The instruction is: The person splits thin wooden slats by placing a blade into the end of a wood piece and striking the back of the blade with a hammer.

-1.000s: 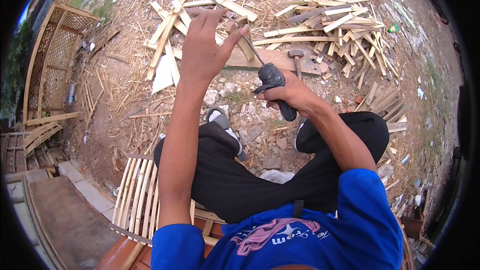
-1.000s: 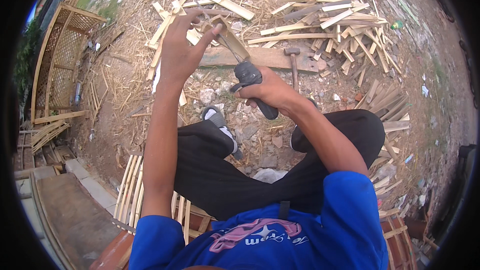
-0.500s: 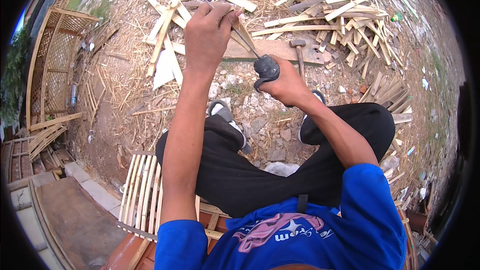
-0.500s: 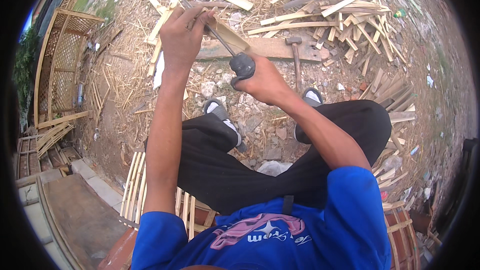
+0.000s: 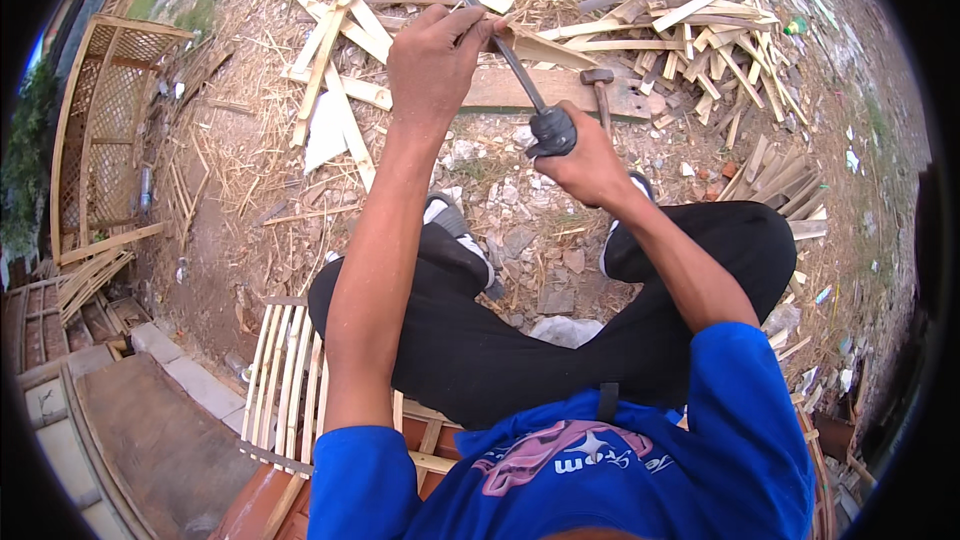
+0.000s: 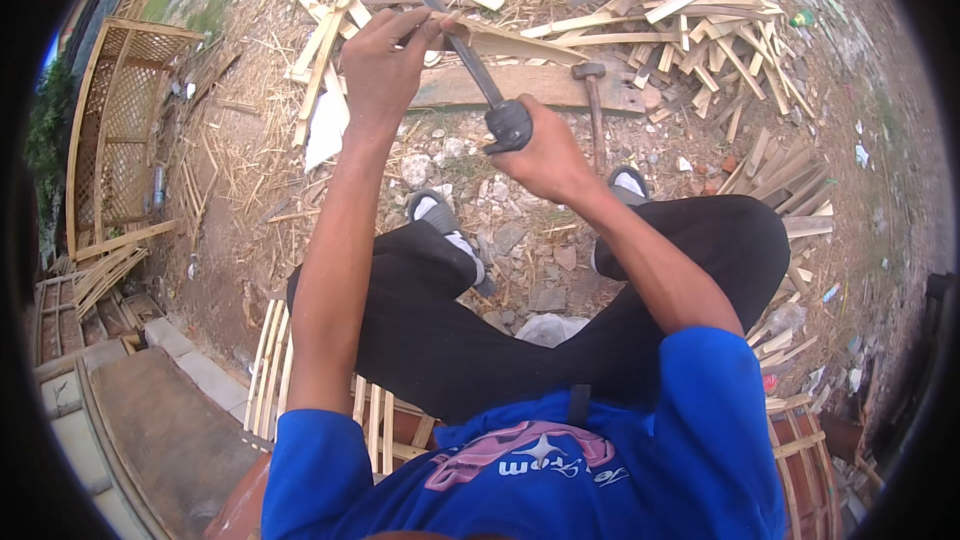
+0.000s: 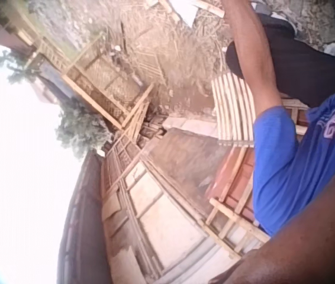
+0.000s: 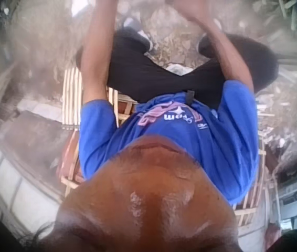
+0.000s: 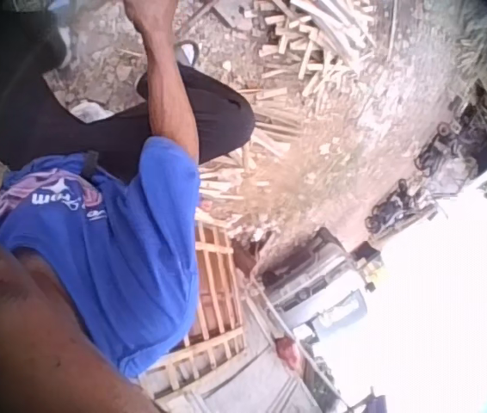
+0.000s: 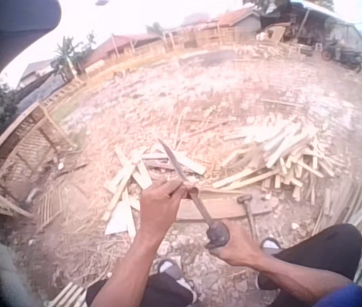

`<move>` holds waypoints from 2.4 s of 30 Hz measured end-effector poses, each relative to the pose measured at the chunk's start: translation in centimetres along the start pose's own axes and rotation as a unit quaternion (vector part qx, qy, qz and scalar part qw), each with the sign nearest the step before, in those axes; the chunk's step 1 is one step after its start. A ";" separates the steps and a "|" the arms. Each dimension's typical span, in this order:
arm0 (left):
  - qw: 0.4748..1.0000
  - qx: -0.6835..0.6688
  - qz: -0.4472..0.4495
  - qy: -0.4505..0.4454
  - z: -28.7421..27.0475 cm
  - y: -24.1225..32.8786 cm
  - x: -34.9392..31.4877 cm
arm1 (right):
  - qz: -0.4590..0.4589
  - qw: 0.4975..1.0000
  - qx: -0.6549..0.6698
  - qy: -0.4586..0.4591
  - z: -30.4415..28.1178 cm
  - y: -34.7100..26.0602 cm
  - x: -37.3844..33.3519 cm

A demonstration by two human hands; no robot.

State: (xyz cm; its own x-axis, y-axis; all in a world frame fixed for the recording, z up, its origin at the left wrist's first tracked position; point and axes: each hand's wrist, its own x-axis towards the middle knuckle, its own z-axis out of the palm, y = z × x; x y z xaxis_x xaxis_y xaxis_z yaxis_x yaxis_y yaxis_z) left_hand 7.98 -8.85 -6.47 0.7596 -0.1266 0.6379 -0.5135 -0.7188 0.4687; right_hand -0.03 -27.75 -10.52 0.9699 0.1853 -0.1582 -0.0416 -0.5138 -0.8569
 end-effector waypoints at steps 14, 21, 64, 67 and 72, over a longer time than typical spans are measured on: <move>0.996 0.075 0.036 -0.044 -0.6 0.9 1.3 | 0.102 0.928 0.337 -0.123 0.9 -0.9 -1.7; 0.999 0.007 -0.002 -0.048 -1.2 1.4 2.1 | 0.075 0.948 0.292 -0.105 -0.4 -2.2 -1.8; 0.991 0.074 0.061 -0.091 -0.2 2.1 0.8 | 0.103 0.970 0.184 -0.120 3.0 6.4 0.8; 0.994 0.047 0.070 -0.073 0.4 1.8 1.1 | 0.098 0.974 0.171 -0.108 3.2 7.4 0.6; 0.997 0.048 0.016 -0.056 -0.3 0.7 0.9 | 0.050 0.991 0.109 -0.063 3.2 5.6 1.0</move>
State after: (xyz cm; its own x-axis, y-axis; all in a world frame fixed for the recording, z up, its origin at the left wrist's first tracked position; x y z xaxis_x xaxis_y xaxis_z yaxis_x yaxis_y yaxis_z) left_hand 8.17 -9.30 -5.39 0.7861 -0.2212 0.5771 -0.5008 -0.7752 0.3850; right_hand -0.11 -27.76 -17.06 0.9212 0.2519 -0.2964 -0.2007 -0.3448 -0.9170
